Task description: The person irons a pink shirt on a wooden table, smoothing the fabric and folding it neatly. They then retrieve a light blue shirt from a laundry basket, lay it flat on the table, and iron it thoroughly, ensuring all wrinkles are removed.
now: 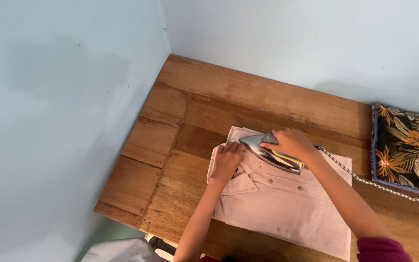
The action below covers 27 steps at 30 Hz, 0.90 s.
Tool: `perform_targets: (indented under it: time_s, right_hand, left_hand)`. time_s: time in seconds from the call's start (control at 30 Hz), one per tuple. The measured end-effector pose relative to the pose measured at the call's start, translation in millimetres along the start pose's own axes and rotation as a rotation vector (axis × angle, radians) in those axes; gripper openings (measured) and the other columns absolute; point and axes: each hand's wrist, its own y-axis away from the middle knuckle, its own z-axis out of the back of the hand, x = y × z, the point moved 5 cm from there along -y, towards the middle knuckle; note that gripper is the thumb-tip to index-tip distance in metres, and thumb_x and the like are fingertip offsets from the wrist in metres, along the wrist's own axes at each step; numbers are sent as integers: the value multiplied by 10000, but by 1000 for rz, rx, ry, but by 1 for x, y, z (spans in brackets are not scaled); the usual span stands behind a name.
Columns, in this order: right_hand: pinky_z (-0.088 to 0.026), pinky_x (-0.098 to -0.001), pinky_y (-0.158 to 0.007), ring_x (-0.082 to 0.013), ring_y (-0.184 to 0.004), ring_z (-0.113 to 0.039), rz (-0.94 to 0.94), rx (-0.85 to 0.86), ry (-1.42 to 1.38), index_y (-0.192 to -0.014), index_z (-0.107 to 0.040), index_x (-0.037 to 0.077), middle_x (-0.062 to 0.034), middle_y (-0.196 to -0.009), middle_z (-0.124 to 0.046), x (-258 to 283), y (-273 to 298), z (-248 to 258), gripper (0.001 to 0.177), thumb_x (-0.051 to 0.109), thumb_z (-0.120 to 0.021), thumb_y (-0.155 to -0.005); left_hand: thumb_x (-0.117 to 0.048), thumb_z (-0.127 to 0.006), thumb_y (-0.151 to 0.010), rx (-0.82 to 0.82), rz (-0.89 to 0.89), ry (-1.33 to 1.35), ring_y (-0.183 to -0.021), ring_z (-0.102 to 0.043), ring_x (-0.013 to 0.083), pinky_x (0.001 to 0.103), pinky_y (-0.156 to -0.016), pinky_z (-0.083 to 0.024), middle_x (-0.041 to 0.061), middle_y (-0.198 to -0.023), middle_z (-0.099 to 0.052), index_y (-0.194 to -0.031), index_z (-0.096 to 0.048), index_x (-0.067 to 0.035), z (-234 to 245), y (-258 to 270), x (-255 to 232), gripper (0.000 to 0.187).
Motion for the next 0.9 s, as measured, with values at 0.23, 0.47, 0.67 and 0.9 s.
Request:
perform_targets:
  time_s: [0.23,0.47,0.67,0.9]
  right_hand:
    - [-584,-478,-674,-390,-719,-725,32,1,14,-944,-719,-23,-237,-735,-713,5,2,5,747,710,-599,-860]
    - [-597,-461,-672,-378,-680,-727,102,-13,11,-1034,-731,-26,-229,-696,-707,22,5,-6,751,695,-598,-871]
    - [-604,-454,-698,-354,-665,-738,14,128,36,-1098,-717,-6,-219,-685,-720,18,4,-10,766,712,-579,-869]
    - [-592,-483,-671,-389,-700,-724,80,-108,40,-1117,-722,-27,-233,-717,-719,10,10,-8,749,672,-598,-879]
  left_hand:
    - [-101,-712,-868,-106,-132,106,-1030,-651,236,387,-915,-519,44,-991,-629,-940,-694,-112,3,23,8,75]
    - [-50,-742,-842,-72,-58,279,-1052,-657,264,376,-898,-569,61,-1081,-647,-1023,-703,-74,7,40,18,186]
    - [-31,-738,-840,-97,-44,322,-1070,-658,262,383,-893,-575,61,-1075,-660,-1005,-710,-62,12,40,17,170]
    - [-101,-721,-895,-110,187,350,-958,-696,243,368,-811,-585,45,-1057,-667,-1079,-669,-109,11,30,13,191]
